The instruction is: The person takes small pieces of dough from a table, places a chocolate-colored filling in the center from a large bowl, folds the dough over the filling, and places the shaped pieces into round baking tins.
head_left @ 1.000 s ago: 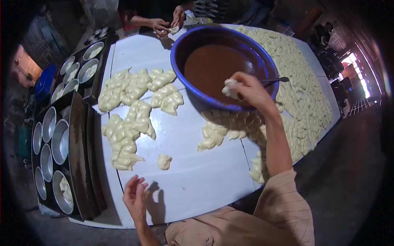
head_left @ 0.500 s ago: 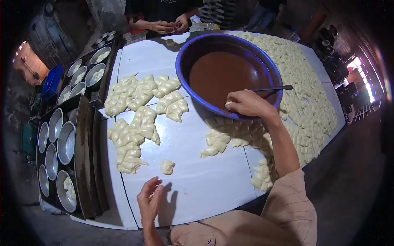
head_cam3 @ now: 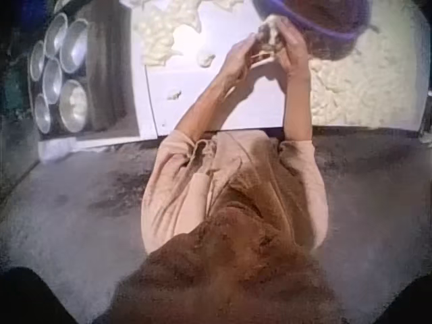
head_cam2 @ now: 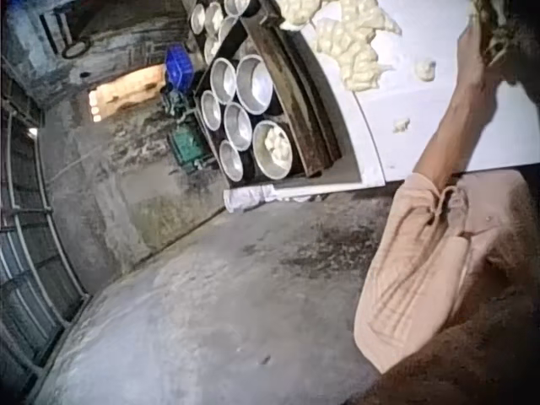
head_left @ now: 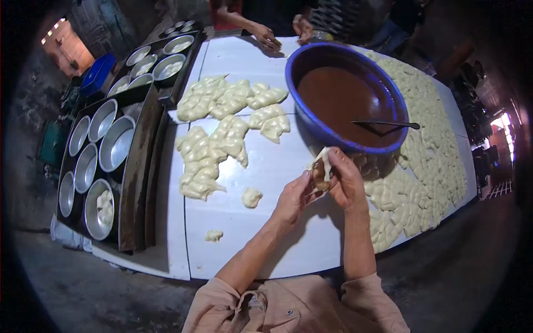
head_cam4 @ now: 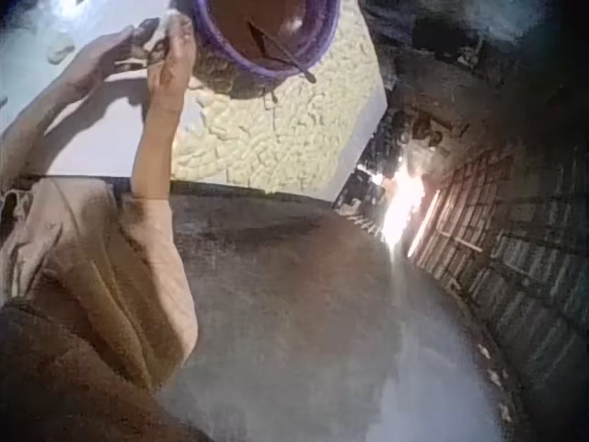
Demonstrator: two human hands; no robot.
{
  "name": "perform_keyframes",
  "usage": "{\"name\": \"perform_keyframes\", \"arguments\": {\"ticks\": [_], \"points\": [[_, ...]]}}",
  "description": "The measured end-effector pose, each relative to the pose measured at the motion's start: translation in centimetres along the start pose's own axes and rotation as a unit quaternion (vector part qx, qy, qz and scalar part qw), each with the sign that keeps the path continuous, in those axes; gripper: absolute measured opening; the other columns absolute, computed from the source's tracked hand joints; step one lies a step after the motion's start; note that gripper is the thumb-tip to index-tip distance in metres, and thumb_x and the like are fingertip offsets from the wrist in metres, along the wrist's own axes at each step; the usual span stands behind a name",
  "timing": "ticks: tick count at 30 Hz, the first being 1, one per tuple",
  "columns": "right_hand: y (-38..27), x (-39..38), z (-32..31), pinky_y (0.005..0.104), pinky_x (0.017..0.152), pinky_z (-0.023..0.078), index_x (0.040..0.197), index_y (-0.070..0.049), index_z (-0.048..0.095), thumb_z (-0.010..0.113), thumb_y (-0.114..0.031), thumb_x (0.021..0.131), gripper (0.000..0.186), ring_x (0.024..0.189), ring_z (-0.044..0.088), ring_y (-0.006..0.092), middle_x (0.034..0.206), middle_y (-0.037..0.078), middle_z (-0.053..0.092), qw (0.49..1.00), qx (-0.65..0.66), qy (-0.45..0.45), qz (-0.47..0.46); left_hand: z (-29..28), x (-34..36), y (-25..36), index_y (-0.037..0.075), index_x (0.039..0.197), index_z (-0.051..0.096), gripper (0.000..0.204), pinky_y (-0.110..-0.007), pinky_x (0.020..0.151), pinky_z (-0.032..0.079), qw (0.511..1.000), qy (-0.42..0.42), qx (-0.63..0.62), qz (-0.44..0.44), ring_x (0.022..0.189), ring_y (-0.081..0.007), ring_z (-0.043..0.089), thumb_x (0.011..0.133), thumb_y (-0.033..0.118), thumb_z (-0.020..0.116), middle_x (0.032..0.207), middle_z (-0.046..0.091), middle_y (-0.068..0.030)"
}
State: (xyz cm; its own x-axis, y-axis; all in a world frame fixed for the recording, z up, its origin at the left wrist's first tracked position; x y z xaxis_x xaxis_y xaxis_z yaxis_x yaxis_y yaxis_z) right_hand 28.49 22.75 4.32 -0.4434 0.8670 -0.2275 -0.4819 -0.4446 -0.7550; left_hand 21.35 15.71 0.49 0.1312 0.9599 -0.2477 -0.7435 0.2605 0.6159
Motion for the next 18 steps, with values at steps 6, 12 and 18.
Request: {"name": "perform_keyframes", "arguments": {"ticks": [6, 12, 18], "points": [[5.5, -2.8, 0.3, 0.0301, 0.083, 0.055, 0.110, -0.006, 0.056, 0.060, -0.014, 0.096, 0.016, 0.090, 0.066, 0.0144, 0.102, 0.005, 0.064, 0.996, -0.060, -0.013, 0.058, -6.5, -3.6, -0.7, 0.005, 0.117, 0.064, 0.031, -0.031, 0.088, 0.053, 0.992, 0.124, 0.033, -0.020, 0.094, -0.0155, 0.066, 0.099, 0.029, 0.060, 0.106, 0.069, -0.0052], [7.8, -4.5, 1.3, 0.0339, 0.095, 0.050, 0.125, 0.000, 0.056, 0.075, -0.010, 0.084, 0.046, 0.111, 0.061, 0.0205, 0.120, 0.011, 0.061, 0.945, -0.328, 0.006, -0.002, -9.9, -6.2, 2.4, -0.002, 0.114, 0.068, 0.030, -0.025, 0.078, 0.055, 0.972, 0.216, 0.061, 0.076, 0.083, -0.0103, 0.066, 0.096, 0.022, 0.067, 0.098, 0.071, -0.0064], [7.4, -6.0, 4.8, 0.0338, 0.088, 0.054, 0.122, -0.003, 0.063, 0.073, -0.012, 0.086, 0.038, 0.110, 0.065, 0.0300, 0.125, 0.018, 0.060, 0.797, -0.553, 0.018, -0.242, -9.7, -7.4, 3.6, -0.004, 0.125, 0.064, 0.037, -0.023, 0.077, 0.052, 0.949, 0.219, 0.211, 0.087, 0.088, -0.0084, 0.064, 0.095, 0.017, 0.068, 0.101, 0.072, -0.0076]]}}
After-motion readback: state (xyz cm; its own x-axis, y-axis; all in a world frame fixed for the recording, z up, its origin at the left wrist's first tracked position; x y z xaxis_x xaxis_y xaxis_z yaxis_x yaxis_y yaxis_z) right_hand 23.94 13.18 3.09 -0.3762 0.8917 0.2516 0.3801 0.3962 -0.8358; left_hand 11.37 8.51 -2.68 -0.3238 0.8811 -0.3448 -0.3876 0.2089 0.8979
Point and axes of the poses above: each hand's wrist, its own x-axis towards the middle knuckle, its own z-axis out of the palm, y = z × x, the point moved 10 cm from there along x, towards the middle knuckle
